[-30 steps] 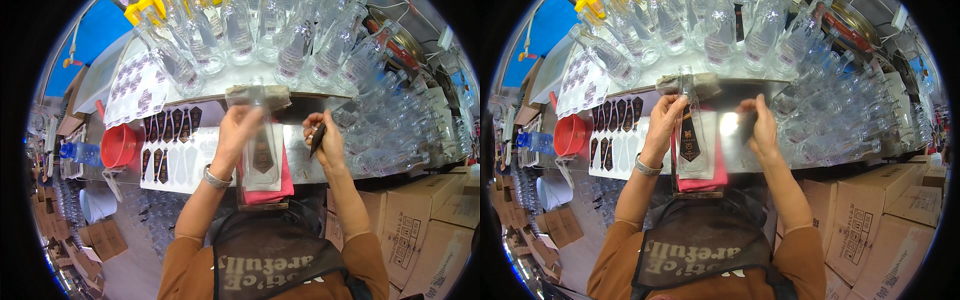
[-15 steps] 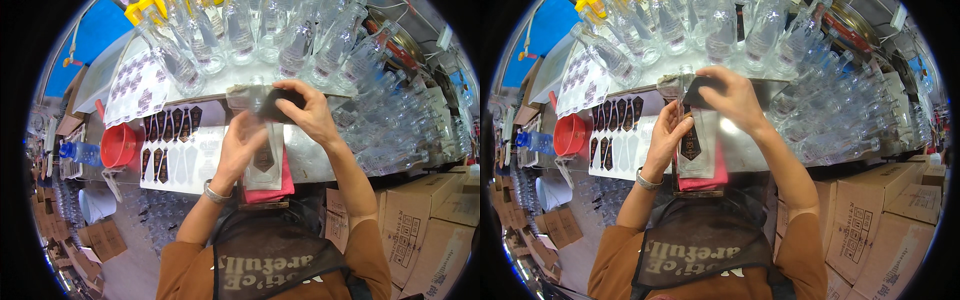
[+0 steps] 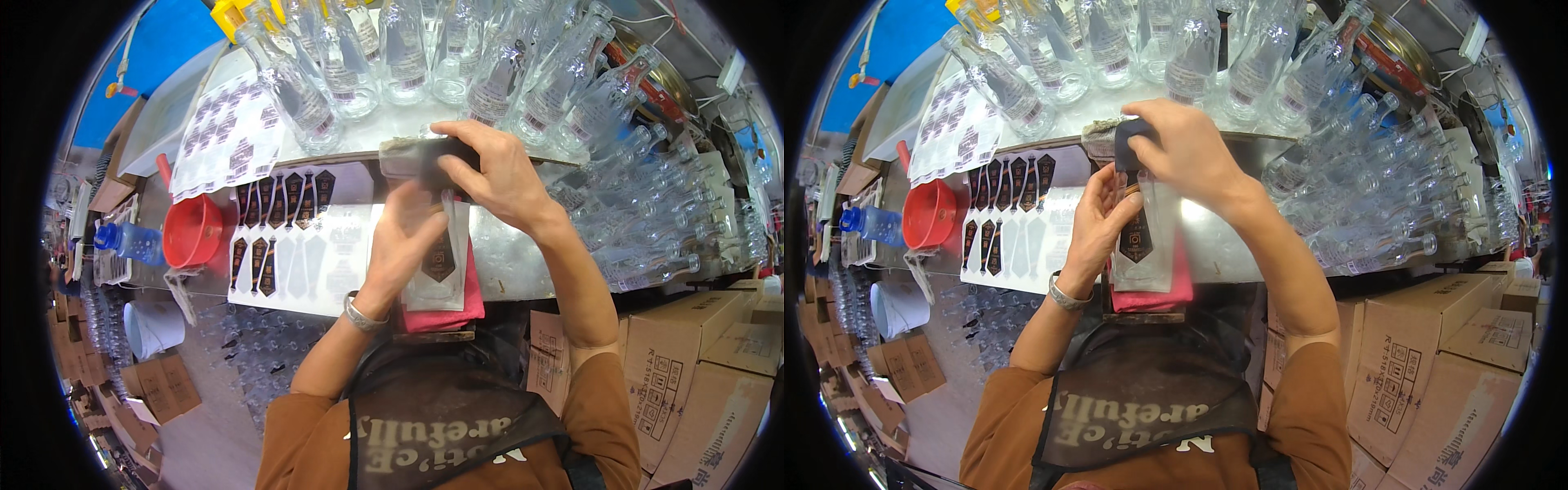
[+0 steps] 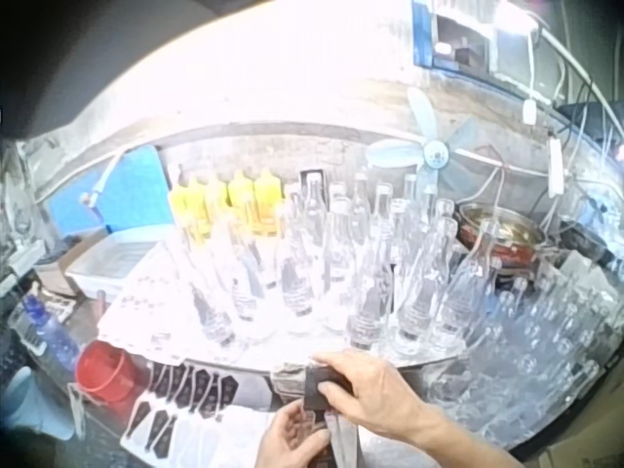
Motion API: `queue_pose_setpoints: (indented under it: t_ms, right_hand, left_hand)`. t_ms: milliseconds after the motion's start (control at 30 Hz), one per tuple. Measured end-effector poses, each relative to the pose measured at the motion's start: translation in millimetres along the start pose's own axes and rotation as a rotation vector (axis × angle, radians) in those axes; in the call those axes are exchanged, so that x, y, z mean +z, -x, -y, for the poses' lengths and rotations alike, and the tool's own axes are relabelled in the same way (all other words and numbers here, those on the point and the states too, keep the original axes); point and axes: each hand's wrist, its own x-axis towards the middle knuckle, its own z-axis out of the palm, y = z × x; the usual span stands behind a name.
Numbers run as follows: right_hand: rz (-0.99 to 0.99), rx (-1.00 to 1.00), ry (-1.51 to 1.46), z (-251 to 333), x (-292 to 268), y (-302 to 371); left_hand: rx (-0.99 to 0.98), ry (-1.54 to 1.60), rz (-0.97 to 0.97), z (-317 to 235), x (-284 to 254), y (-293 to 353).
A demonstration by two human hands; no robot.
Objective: The person repeatedly picks up clear plastic bottles, applies a label to each bottle using a handheld applicator, and places the labeled bottles aside. The process is repeated for multiple bottles in a continuous sequence.
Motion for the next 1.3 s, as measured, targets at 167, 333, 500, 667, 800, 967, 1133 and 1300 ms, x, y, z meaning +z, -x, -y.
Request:
queue_pose_setpoints:
  t_ms: [167, 333, 500, 667, 800, 967, 1133, 1300]
  right_hand:
    - [-0.088, -0.13, 0.067, 9.8, -4.3, 14.7]
    - [0.186, -0.22, -0.129, 47.4, -8.0, 78.4]
    - [0.039, -0.139, 0.043, 35.1, -4.6, 48.9]
    - [-0.012, -0.246, 0.202, 33.0, 6.3, 39.0]
    - [0.223, -0.269, 0.055, 65.0, 9.2, 67.6]
    - [-0.213, -0.29, 0.247, 20.0, 5.9, 26.7]
    - [0.244, -0.22, -0.155, 65.8, 7.2, 92.6]
    - [-0.149, -0.137, 0.119, 1.2, -7.2, 32.4]
  left_hand:
    - [-0.014, -0.068, 0.008, -7.3, -5.8, 9.9]
    - [0.259, -0.5, 0.235, -0.6, -42.0, 53.4]
    - [0.371, -0.764, 0.201, 11.7, -33.9, 71.6]
    - [0.36, -0.675, 0.109, 16.9, -27.4, 71.3]
    - [0.463, -0.725, 0.081, 24.5, -26.8, 70.2]
    - [0.437, -0.615, 0.096, 22.8, -25.3, 69.7]
    - [0.443, -0.595, 0.133, 24.8, -30.1, 69.0]
    - [0.4, -0.566, 0.128, 24.6, -32.6, 68.3]
